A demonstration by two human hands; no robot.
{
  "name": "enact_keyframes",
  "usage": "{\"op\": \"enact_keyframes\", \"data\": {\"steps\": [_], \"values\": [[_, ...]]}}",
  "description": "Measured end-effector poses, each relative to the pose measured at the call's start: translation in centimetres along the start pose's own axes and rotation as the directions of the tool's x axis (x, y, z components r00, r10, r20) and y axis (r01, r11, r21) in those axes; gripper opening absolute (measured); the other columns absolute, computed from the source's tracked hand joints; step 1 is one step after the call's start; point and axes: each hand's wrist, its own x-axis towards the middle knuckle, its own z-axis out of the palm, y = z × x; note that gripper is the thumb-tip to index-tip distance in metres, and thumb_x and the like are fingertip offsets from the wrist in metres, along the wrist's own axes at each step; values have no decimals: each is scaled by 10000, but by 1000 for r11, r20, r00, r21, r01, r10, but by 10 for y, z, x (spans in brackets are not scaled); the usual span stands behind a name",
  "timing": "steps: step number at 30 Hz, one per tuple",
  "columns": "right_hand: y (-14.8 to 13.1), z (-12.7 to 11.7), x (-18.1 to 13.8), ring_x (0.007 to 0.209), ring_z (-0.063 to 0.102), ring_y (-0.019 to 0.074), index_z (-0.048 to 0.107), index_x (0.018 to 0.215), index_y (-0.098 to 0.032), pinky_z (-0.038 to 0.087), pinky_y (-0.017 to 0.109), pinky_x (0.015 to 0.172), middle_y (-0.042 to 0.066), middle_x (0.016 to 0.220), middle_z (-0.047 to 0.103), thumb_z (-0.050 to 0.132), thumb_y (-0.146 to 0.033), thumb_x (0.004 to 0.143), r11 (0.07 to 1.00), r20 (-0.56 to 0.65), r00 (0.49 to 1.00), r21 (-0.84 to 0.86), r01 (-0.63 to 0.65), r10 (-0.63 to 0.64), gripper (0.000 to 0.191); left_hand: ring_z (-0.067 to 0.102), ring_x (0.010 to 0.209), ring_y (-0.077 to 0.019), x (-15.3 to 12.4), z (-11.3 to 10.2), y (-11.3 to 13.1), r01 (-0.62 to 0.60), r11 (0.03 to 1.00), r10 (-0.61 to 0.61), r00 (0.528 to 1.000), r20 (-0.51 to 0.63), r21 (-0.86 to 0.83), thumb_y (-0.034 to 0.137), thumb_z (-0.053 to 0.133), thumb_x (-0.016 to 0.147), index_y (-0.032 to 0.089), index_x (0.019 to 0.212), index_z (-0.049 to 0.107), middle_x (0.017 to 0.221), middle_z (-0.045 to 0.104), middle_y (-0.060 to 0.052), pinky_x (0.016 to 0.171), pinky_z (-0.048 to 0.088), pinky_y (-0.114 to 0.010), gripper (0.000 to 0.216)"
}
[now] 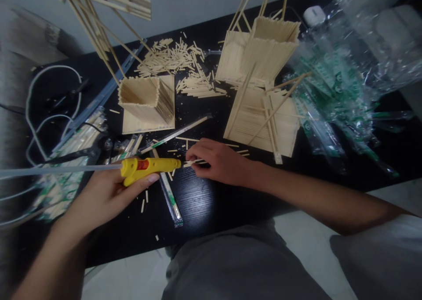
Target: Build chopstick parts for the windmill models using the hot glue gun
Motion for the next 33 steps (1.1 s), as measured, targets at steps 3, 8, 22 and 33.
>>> {"op": "enact_keyframes", "data": {"steps": [3,8,22,33], "values": [[0,0,0,999,591,174,593,991,-170,500,325,920,73,1014,684,537,-75,918,1000,11,1000,-7,-4,4,132,662,687,-115,-2,-2,0,-5,1000,4,1000,-20,-19,677,657,795,217,912,756,875,758,-8,573,522,-168,485],[-1,-1,0,986,595,174,597,986,-167,500,318,907,74,1007,685,540,-75,918,1000,2,1000,-11,4,-4,128,661,720,-105,1,1,4,-34,998,32,998,-44,-47,653,674,800,194,918,754,908,745,-16,628,540,-154,481],[0,0,-1,974,593,167,590,987,-169,496,306,902,66,997,670,539,-71,914,1000,3,1000,0,-4,4,132,640,637,-118,-5,-8,-2,14,999,-11,998,-58,38,725,640,776,193,916,766,860,767,-20,539,478,-181,564],[0,0,0,959,587,166,600,985,-152,493,304,894,70,985,669,546,-70,914,1000,-8,1000,1,17,-17,122,653,634,-111,-5,-1,-12,2,999,-2,1000,-12,32,713,621,792,233,905,758,846,760,-14,479,469,-166,512]]}}
